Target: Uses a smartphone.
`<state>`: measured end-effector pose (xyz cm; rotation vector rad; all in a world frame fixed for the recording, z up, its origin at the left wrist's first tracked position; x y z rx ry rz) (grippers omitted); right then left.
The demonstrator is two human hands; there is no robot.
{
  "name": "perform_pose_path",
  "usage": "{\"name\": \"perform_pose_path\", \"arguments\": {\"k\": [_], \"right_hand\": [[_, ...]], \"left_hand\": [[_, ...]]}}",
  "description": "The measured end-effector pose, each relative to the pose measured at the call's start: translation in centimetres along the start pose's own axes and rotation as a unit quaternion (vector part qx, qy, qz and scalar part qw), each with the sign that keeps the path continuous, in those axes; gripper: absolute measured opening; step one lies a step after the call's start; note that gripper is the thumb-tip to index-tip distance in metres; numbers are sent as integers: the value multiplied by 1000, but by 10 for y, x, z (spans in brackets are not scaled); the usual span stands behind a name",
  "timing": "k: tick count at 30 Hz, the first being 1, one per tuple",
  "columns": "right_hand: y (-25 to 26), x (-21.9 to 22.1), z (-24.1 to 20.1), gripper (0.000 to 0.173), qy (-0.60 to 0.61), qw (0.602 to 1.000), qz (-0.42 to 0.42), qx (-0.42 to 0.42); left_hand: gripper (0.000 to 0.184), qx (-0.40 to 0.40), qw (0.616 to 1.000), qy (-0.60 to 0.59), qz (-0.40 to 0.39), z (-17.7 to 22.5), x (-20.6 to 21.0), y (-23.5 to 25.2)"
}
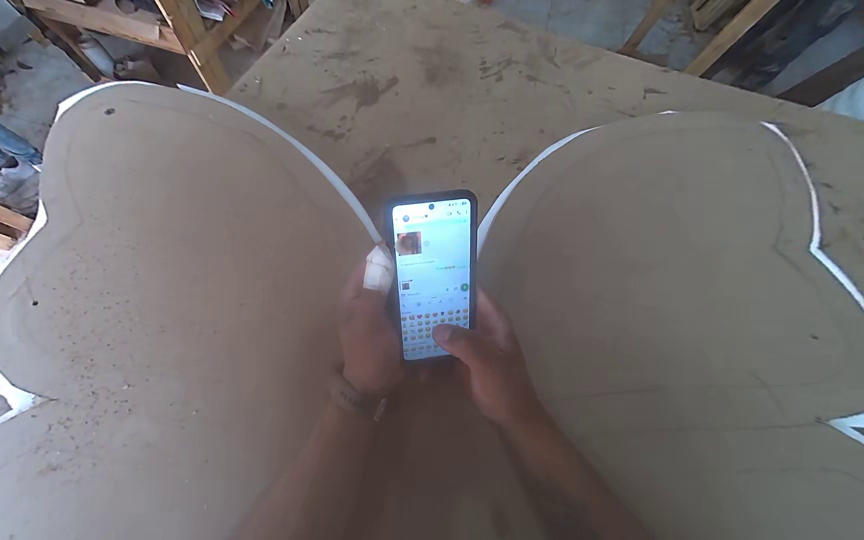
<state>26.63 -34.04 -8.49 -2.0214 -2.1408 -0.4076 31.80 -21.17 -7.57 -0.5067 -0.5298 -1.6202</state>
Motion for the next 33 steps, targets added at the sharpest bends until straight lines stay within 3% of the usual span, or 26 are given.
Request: {"name": "perform_pose_path", "arguments": {"k": [12, 17, 22, 33], "right_hand": [[0, 3, -5, 55, -90, 993, 77, 0], [1, -1, 2, 43, -11, 998, 53, -9], [1, -2, 0, 39, -33, 996, 85, 5], [1, -2, 3, 48, 20, 999, 29, 8]], "left_hand": [[39, 35, 999, 19, -21, -1, 2, -4], [42, 19, 997, 64, -28, 3, 1, -13], [41, 22, 997, 75, -27, 3, 1, -13], [41, 1, 998, 63, -20, 5, 0, -11]]}}
Point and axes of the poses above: each hand's wrist, its own y-axis towards the middle knuckle, its own x-axis out of the palm, z = x × y, the point moved 5 cm from there along y, towards the middle knuckle, and after that the axes turned 4 degrees about -x, right-handed, at the moved point
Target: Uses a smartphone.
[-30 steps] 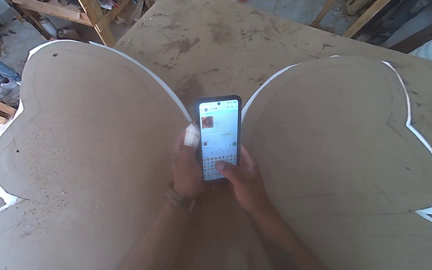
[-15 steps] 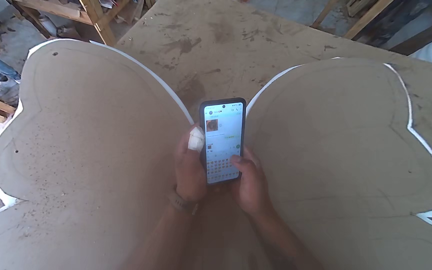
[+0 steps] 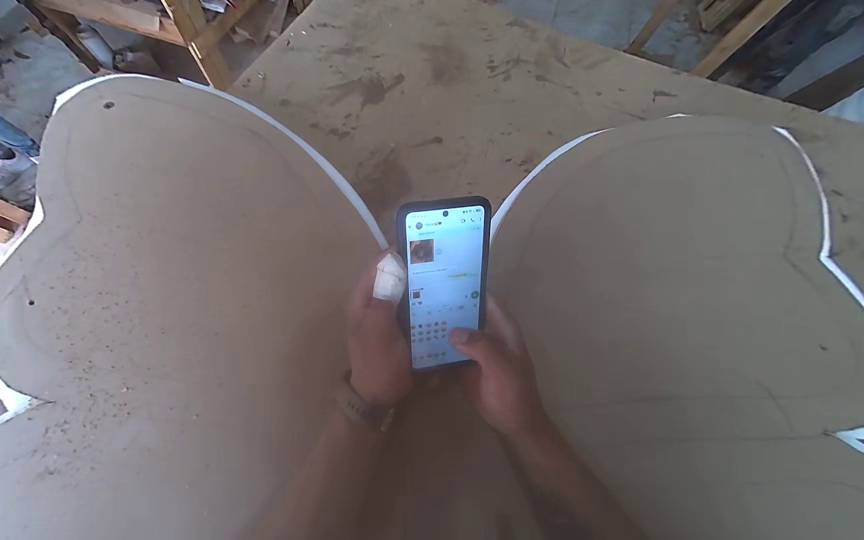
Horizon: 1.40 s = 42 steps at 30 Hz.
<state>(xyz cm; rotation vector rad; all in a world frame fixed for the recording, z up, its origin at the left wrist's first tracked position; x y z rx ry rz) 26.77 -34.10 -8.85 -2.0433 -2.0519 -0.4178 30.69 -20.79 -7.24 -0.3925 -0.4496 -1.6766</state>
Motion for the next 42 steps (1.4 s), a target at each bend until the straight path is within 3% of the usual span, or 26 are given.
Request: {"name": "perform_pose_path", "arguments": {"k": [23, 42], "right_hand": [[0, 4, -7, 50, -88, 995, 44, -9], [-1, -4, -2, 45, -36, 998, 55, -20]], "left_hand": [[40, 17, 1000, 21, -6, 0, 0, -1], [42, 39, 997, 44, -39, 2, 1, -1]]}}
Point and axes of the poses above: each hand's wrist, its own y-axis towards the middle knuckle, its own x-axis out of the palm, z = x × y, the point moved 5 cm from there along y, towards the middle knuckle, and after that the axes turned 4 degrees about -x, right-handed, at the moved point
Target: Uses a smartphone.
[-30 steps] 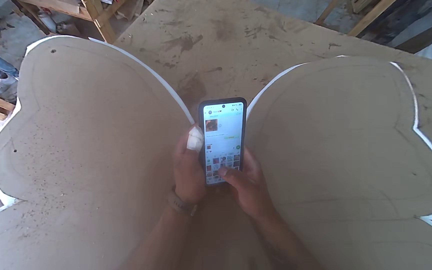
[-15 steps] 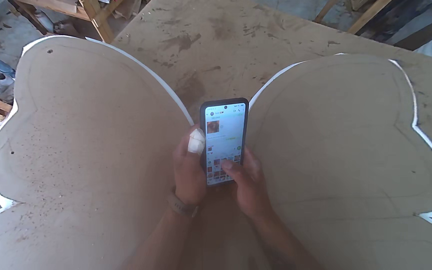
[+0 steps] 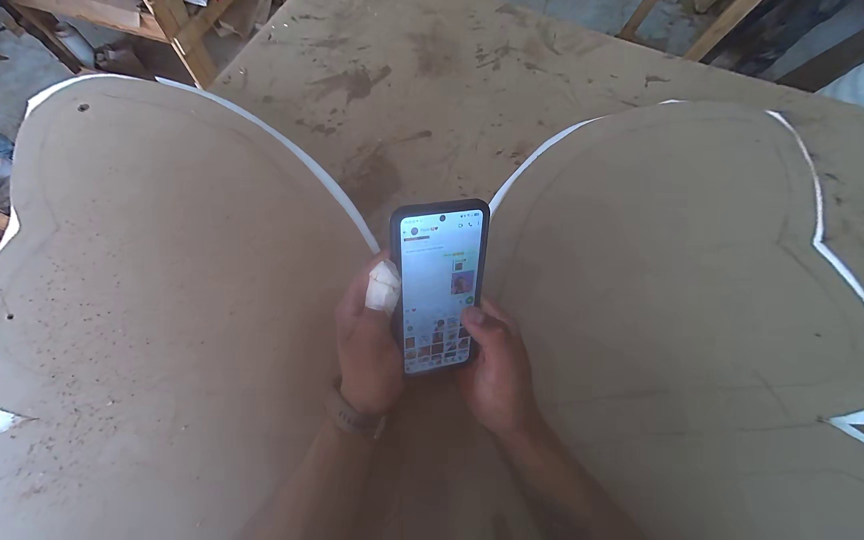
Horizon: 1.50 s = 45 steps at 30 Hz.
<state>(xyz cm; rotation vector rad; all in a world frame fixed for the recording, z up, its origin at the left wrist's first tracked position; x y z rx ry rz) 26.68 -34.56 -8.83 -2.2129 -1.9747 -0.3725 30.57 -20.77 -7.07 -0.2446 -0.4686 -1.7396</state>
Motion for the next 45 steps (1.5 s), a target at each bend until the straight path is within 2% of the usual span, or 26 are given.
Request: {"name": "perform_pose_path", "arguments": {"k": [2, 6, 8, 11, 13, 17, 19, 27, 33, 37, 41, 45], "right_hand": [[0, 2, -3, 47, -7, 1000, 11, -7], [1, 5, -6, 39, -29, 999, 37, -10], [-1, 2, -3, 41, -14, 999, 26, -15], [-1, -3, 3, 47, 27, 1000, -15, -6], [1, -4, 4, 48, 46, 996, -73, 18], [6, -1, 3, 48, 162, 965, -190, 75], [7, 0, 1, 52, 174, 959, -206, 82], [7, -1, 4, 46, 128, 976, -158, 75], [7, -1, 4, 45, 132, 976, -160, 59], [4, -2, 2, 53, 94, 982, -158, 50], [1, 4, -5, 79, 3, 980, -182, 79], [3, 5, -5, 69, -17, 985, -149, 80]], "left_hand": [[40, 6, 1000, -2, 6, 0, 1, 1], [40, 15, 1000, 7, -3, 2, 4, 1], [41, 12, 1000, 9, -8, 2, 3, 1], [41, -14, 1000, -8, 8, 1, -2, 1], [40, -31, 999, -20, 30, 1, -5, 4], [38, -35, 993, -74, 89, 0, -9, 17], [38, -43, 990, -87, 103, -1, -12, 18], [39, -50, 993, -78, 68, 0, -10, 12], [41, -63, 996, -53, 41, 1, -10, 9], [41, -69, 996, -51, 38, 1, -8, 6], [40, -60, 992, -80, 71, 0, -7, 10], [39, -50, 991, -99, 74, -3, -6, 12]]}}
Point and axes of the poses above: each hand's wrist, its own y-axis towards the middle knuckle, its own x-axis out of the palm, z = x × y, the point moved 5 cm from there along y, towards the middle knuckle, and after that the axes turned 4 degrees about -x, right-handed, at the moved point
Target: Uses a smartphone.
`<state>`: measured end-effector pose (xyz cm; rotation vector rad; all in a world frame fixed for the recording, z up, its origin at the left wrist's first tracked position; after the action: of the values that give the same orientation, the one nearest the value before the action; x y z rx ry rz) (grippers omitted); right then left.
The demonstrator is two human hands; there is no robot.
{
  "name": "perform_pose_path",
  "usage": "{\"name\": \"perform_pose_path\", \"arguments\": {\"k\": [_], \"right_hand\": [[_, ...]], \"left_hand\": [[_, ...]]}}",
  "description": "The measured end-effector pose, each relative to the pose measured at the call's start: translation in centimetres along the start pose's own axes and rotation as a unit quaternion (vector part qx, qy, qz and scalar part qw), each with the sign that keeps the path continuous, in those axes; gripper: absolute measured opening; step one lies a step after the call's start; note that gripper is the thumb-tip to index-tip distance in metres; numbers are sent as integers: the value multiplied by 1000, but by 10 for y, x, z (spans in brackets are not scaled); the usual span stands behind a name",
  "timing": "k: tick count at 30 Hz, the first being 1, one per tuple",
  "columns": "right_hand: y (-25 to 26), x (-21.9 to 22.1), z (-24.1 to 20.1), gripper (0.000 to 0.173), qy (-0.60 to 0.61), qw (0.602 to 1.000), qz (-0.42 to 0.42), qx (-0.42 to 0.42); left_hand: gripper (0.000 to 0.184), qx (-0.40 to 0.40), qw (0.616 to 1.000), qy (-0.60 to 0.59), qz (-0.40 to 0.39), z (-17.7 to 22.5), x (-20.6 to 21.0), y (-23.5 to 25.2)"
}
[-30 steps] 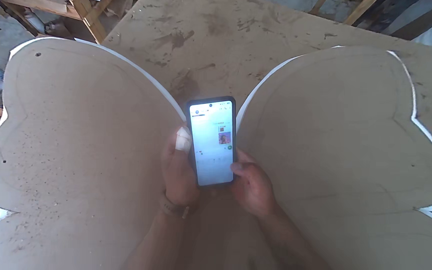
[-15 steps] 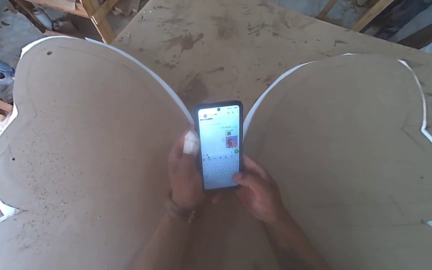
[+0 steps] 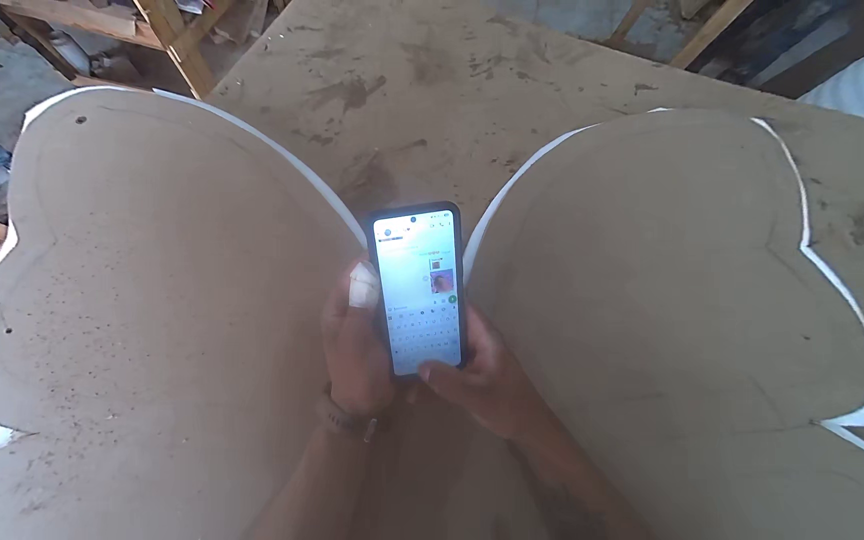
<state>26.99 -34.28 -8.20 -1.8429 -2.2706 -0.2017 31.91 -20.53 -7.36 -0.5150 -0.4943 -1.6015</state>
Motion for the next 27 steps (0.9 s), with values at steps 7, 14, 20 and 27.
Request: {"name": "perform_pose_path", "arguments": {"k": [7, 14, 20, 27], "right_hand": [[1, 0, 2, 57, 32, 999, 19, -18], [0, -1, 1, 61, 34, 996, 59, -51], [-1, -2, 4, 70, 35, 998, 30, -45], [-1, 1, 0, 69, -45, 986, 153, -42]], "left_hand": [[41, -20, 999, 30, -18, 0, 0, -6], [40, 60, 994, 77, -47, 3, 6, -10], [39, 52, 995, 79, -30, 1, 4, -10], [39, 43, 996, 72, -36, -4, 7, -12]]}}
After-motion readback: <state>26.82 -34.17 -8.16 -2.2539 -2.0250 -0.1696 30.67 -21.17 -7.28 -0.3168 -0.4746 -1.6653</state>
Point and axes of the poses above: each hand's wrist, its own y-axis towards the middle knuckle, its own x-axis out of the palm, z = x × y, the point moved 5 cm from there along y, towards the middle knuckle, and after that the axes turned 4 degrees about -x, right-handed, at the moved point
